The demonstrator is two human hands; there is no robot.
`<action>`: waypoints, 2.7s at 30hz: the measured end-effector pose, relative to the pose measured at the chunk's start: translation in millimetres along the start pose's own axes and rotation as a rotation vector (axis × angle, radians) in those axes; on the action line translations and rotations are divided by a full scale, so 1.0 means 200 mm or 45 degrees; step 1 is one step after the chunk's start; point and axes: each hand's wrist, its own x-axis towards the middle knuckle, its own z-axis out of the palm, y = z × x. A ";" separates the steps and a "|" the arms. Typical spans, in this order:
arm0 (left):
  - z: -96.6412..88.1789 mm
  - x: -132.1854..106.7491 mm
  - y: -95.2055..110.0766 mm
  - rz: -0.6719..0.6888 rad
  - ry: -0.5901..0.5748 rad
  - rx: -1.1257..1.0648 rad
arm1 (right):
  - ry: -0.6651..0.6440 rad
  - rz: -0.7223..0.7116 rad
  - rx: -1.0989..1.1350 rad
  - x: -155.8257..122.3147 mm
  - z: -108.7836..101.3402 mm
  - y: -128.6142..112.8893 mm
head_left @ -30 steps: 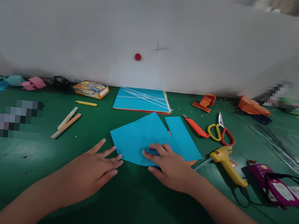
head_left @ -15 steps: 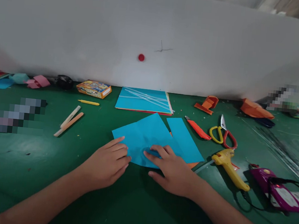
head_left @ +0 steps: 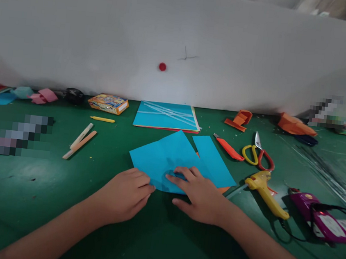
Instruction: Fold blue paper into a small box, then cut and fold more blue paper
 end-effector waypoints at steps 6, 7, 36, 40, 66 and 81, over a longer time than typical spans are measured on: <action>-0.05 -0.01 0.00 -0.041 -0.006 -0.118 | 0.133 -0.048 0.033 0.01 0.01 0.00; -0.05 -0.01 0.00 -0.039 -0.009 -0.132 | 0.163 -0.056 0.018 0.01 0.01 0.00; -0.05 -0.01 0.00 -0.012 -0.010 -0.115 | -0.023 -0.103 0.053 -0.08 -0.14 0.08; -0.06 -0.01 0.00 -0.024 -0.026 -0.135 | -0.094 -0.097 0.098 -0.12 -0.17 0.14; -0.11 -0.05 -0.03 -0.127 -0.079 -0.166 | -0.253 -0.065 0.260 -0.13 -0.19 0.17; -0.16 -0.07 -0.09 -0.116 -0.075 -0.139 | 0.043 -0.013 -0.078 -0.16 -0.15 0.25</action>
